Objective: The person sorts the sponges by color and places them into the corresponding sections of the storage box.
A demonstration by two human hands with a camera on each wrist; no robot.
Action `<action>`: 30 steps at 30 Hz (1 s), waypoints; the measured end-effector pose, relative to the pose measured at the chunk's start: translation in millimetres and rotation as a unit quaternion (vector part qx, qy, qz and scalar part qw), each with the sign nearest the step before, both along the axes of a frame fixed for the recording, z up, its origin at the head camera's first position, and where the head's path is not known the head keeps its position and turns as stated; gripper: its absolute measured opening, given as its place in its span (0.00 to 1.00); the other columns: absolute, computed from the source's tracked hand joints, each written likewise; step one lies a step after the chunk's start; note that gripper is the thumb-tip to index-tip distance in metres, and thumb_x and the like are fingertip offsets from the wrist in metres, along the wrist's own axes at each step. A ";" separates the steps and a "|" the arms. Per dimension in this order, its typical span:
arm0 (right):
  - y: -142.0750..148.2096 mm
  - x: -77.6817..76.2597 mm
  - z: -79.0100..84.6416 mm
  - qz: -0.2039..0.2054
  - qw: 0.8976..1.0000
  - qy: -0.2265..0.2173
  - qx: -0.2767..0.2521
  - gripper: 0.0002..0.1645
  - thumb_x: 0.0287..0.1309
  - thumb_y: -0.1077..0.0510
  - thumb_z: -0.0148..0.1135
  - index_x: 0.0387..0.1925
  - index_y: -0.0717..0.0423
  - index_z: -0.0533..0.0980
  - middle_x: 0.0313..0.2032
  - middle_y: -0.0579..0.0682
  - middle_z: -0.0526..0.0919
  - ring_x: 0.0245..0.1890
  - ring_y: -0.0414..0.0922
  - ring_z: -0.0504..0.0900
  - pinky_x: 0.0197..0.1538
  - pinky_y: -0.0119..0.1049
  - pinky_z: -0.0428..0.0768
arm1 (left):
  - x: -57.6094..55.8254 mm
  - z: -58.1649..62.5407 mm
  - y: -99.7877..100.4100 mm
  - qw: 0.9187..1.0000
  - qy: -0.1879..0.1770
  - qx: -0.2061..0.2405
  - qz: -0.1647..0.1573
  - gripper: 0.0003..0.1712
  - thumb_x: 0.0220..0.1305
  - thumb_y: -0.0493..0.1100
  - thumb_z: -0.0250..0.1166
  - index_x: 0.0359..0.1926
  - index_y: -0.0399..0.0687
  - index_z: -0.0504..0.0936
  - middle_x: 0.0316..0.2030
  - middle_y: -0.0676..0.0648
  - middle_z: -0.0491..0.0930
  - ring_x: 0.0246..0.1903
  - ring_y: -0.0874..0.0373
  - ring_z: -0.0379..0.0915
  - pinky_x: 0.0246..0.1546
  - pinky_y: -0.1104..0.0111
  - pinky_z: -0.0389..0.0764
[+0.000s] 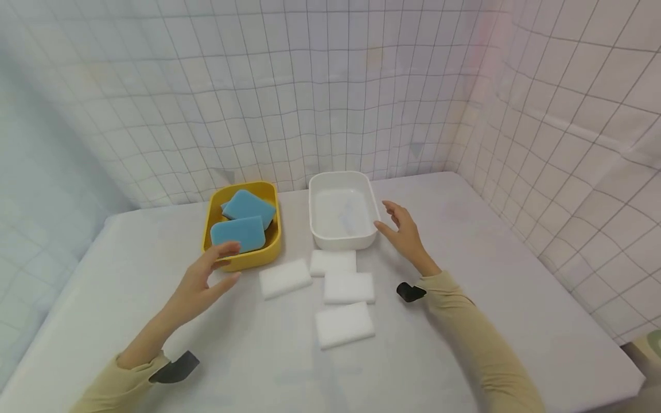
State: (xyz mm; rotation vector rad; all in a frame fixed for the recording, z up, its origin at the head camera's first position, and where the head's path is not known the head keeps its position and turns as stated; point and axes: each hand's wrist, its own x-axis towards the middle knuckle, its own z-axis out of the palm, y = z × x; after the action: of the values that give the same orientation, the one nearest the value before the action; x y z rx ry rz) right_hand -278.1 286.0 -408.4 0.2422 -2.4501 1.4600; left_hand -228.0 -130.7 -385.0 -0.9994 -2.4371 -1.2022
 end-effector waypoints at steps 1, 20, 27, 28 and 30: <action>-0.5 -0.7 -1.4 0.003 1.000 -0.009 -0.015 0.33 0.63 0.62 0.56 0.67 0.65 0.57 0.65 0.67 0.60 0.67 0.60 0.60 0.72 0.49 0.56 | 0.5 -2.1 2.5 1.000 -0.007 -0.009 -0.004 0.30 0.59 0.34 0.63 0.62 0.38 0.65 0.58 0.39 0.71 0.57 0.52 0.68 0.56 0.69 0.75; -3.7 -7.9 -22.8 0.042 0.990 -0.088 -0.103 0.32 0.67 0.57 0.50 0.69 0.56 0.55 0.66 0.66 0.61 0.68 0.59 0.61 0.70 0.53 0.59 | -13.4 -24.2 30.5 0.992 -0.084 -0.088 -0.032 0.33 0.59 0.40 0.65 0.63 0.38 0.64 0.61 0.40 0.69 0.60 0.46 0.66 0.57 0.53 0.73; -7.5 -9.2 -30.7 0.048 0.986 -0.114 -0.115 0.32 0.68 0.60 0.48 0.70 0.58 0.52 0.67 0.68 0.58 0.68 0.61 0.60 0.70 0.53 0.59 | -10.5 -27.1 33.1 0.989 -0.096 -0.113 -0.017 0.34 0.59 0.42 0.65 0.64 0.39 0.64 0.61 0.42 0.68 0.61 0.48 0.65 0.60 0.52 0.71; -7.9 -9.1 -31.3 0.050 0.985 -0.115 -0.116 0.32 0.68 0.60 0.48 0.70 0.58 0.52 0.68 0.68 0.57 0.69 0.61 0.59 0.70 0.53 0.59 | -10.1 -28.3 33.0 0.989 -0.095 -0.113 -0.017 0.34 0.59 0.42 0.65 0.64 0.39 0.64 0.61 0.41 0.68 0.62 0.47 0.64 0.60 0.52 0.70; -8.6 -9.0 -32.2 0.055 0.984 -0.121 -0.118 0.32 0.68 0.59 0.47 0.70 0.58 0.51 0.68 0.68 0.56 0.69 0.61 0.59 0.70 0.53 0.59 | -9.5 -31.5 32.7 0.989 -0.096 -0.114 -0.012 0.34 0.59 0.42 0.65 0.64 0.40 0.64 0.62 0.42 0.68 0.62 0.48 0.63 0.62 0.52 0.68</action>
State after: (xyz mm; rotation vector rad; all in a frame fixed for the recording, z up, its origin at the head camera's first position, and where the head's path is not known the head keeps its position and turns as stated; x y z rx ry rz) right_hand -287.2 277.4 -440.6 0.1590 -2.4475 1.9106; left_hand -237.5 -98.0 -416.5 -1.0166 -2.7714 -1.0909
